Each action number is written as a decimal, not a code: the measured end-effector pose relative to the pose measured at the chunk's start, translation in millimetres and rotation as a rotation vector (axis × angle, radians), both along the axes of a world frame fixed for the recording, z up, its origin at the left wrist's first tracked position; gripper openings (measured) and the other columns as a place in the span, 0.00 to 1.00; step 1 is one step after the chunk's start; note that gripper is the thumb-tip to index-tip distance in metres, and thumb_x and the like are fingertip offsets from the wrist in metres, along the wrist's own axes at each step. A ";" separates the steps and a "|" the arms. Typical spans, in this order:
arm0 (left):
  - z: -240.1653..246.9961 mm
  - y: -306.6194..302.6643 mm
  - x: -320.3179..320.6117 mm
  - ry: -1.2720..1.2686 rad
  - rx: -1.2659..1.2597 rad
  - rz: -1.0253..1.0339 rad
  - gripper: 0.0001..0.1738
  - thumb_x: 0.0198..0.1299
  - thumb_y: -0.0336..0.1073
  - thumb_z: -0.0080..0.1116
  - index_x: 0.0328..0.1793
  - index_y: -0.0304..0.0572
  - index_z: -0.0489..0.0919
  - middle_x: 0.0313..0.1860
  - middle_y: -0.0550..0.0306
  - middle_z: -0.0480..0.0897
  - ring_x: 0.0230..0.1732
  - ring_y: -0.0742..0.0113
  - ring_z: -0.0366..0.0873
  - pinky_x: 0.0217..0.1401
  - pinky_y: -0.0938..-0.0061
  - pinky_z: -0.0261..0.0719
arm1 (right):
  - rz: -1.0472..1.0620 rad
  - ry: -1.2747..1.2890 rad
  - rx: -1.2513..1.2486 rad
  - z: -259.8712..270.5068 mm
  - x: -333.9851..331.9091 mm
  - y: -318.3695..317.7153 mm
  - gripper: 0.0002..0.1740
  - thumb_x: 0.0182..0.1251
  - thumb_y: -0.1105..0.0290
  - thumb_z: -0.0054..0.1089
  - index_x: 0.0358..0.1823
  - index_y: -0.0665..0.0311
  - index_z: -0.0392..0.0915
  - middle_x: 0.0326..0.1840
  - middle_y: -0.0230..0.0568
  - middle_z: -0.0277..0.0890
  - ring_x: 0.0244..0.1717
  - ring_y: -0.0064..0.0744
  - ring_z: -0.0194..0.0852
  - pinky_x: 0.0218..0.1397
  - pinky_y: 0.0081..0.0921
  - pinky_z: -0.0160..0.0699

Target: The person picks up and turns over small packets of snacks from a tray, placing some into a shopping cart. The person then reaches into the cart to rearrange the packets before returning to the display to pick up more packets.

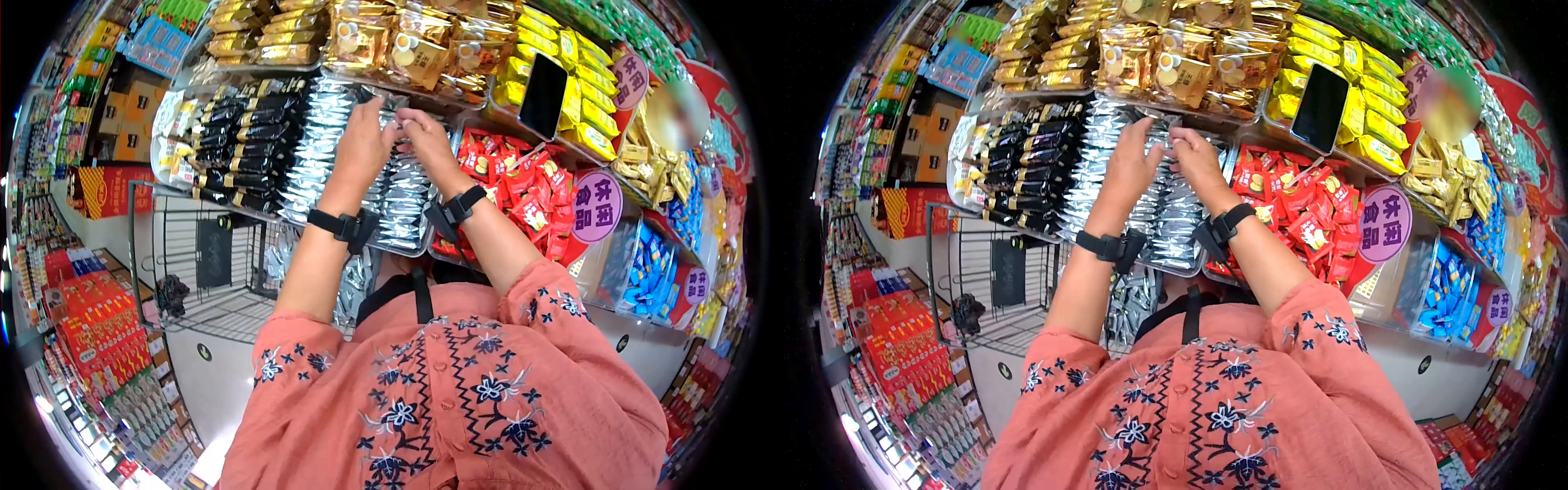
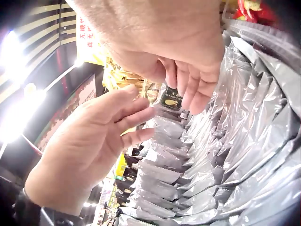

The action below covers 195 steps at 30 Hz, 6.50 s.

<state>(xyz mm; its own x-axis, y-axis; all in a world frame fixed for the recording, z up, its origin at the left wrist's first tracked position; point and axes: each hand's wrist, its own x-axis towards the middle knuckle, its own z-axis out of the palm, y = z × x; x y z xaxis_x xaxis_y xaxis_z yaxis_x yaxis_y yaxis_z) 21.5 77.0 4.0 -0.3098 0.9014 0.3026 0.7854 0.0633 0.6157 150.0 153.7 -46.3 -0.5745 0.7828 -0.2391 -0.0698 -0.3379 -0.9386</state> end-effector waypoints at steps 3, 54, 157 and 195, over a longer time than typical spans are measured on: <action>24.6 -34.1 -3.3 -0.155 0.118 0.083 0.20 0.65 0.32 0.62 0.62 0.36 0.75 0.51 0.45 0.82 0.50 0.52 0.81 0.52 0.63 0.80 | 0.051 -0.011 -0.023 14.7 7.8 -8.3 0.18 0.78 0.64 0.48 0.60 0.67 0.74 0.51 0.40 0.82 0.44 0.27 0.83 0.39 0.23 0.81; -199.5 -358.3 11.1 -1.412 -0.204 0.848 0.19 0.70 0.45 0.59 0.60 0.43 0.80 0.45 0.64 0.83 0.46 0.73 0.79 0.48 0.74 0.76 | 1.017 -0.539 -0.273 -52.0 -13.1 -224.8 0.19 0.71 0.66 0.59 0.59 0.66 0.72 0.42 0.35 0.79 0.42 0.24 0.80 0.41 0.24 0.79; -40.7 4.4 25.9 -0.417 0.088 0.275 0.31 0.66 0.39 0.58 0.72 0.33 0.67 0.61 0.32 0.76 0.62 0.37 0.75 0.64 0.57 0.75 | -0.022 -0.239 0.216 8.3 -0.7 5.3 0.14 0.72 0.70 0.56 0.53 0.71 0.73 0.38 0.44 0.83 0.26 0.25 0.81 0.26 0.23 0.80; -274.4 -458.3 -3.4 -0.427 -1.316 0.954 0.21 0.66 0.43 0.51 0.59 0.41 0.81 0.58 0.41 0.82 0.61 0.42 0.80 0.60 0.54 0.80 | 1.174 -0.556 -0.209 -16.3 -11.9 -200.9 0.13 0.76 0.61 0.56 0.51 0.61 0.76 0.42 0.30 0.80 0.36 0.17 0.76 0.41 0.18 0.77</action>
